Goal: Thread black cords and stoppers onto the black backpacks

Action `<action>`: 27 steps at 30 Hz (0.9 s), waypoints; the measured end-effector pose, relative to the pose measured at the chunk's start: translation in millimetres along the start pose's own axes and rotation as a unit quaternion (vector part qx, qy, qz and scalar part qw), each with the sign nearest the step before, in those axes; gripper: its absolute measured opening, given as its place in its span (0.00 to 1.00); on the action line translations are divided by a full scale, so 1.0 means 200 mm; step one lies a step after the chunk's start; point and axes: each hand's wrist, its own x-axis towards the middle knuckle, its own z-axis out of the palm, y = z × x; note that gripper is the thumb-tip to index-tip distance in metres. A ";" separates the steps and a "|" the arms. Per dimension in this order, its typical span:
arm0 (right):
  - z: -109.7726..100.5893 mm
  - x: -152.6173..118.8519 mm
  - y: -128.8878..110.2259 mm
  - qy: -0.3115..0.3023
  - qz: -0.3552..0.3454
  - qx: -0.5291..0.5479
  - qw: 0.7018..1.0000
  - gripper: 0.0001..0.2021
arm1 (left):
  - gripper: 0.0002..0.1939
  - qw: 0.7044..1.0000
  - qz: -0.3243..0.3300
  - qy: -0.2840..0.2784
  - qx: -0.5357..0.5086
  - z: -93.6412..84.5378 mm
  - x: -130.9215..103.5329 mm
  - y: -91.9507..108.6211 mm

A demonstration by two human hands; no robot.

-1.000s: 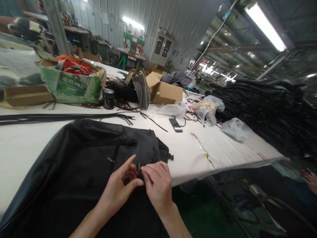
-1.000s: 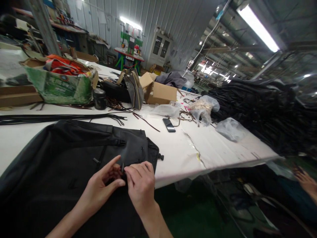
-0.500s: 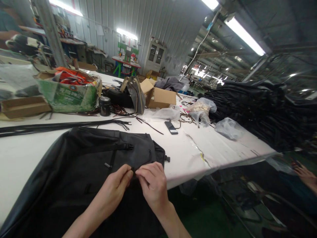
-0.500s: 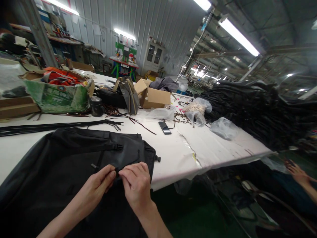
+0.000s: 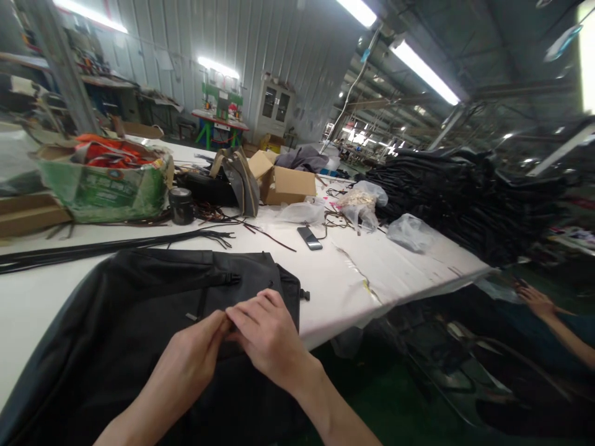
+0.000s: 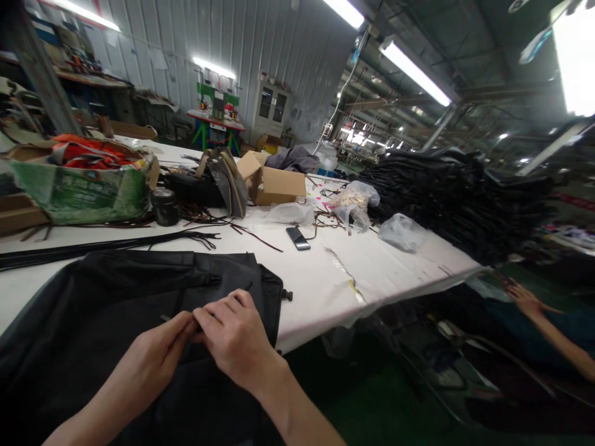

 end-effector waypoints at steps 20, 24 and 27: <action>-0.06 0.04 0.28 0.031 0.033 0.133 0.990 0.12 | 0.19 0.997 0.038 0.037 0.056 -0.39 0.19 0.17; -0.05 0.00 0.35 0.002 0.072 0.156 0.985 0.11 | 0.26 0.997 -0.051 0.059 0.002 -0.43 0.19 0.15; -0.05 0.00 0.37 -0.032 0.098 0.191 0.976 0.12 | 0.28 0.994 -0.104 0.037 -0.025 -0.42 0.18 0.15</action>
